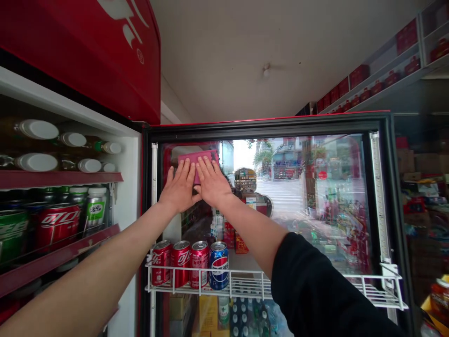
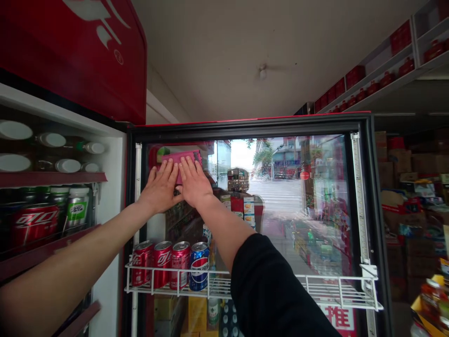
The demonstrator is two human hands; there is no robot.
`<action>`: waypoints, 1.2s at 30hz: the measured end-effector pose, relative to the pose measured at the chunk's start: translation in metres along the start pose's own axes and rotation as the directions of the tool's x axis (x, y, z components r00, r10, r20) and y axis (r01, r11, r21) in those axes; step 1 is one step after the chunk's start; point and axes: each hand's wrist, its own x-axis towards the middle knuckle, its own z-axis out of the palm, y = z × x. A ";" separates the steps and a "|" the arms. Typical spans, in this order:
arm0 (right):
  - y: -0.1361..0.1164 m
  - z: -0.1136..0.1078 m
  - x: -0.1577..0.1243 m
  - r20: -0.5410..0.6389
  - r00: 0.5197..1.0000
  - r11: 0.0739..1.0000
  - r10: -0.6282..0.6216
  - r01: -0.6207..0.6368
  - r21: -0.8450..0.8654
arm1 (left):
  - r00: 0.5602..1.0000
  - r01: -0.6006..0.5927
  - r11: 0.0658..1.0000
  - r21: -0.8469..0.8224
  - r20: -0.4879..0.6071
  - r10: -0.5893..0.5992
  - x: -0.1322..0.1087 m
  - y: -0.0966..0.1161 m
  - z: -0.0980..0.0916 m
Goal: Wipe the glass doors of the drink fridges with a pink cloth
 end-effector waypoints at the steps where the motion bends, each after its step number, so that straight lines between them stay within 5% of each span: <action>1: 0.006 0.001 -0.005 -0.013 1.000 1.000 -0.006 0.006 0.004 | 1.000 -0.001 1.000 0.000 0.002 0.001 0.002 0.006 -0.001; 13: 0.105 -0.014 -0.088 -0.100 0.995 1.000 -0.015 0.014 -0.015 | 0.999 -0.038 0.997 -0.071 -0.013 0.037 0.030 0.120 -0.021; 28: 0.221 -0.046 -0.198 -0.131 0.984 0.988 0.122 -0.133 -0.077 | 0.974 -0.213 0.950 -0.226 -0.124 0.189 0.075 0.270 -0.039; 32: 0.216 -0.049 -0.204 -0.149 0.972 0.978 0.180 -0.193 -0.074 | 0.972 -0.229 0.947 -0.224 -0.097 0.212 0.077 0.281 -0.043; 36: 0.189 -0.048 -0.185 -0.133 0.977 0.982 0.167 -0.177 -0.065 | 0.975 -0.220 0.962 -0.161 -0.067 0.212 0.066 0.255 -0.042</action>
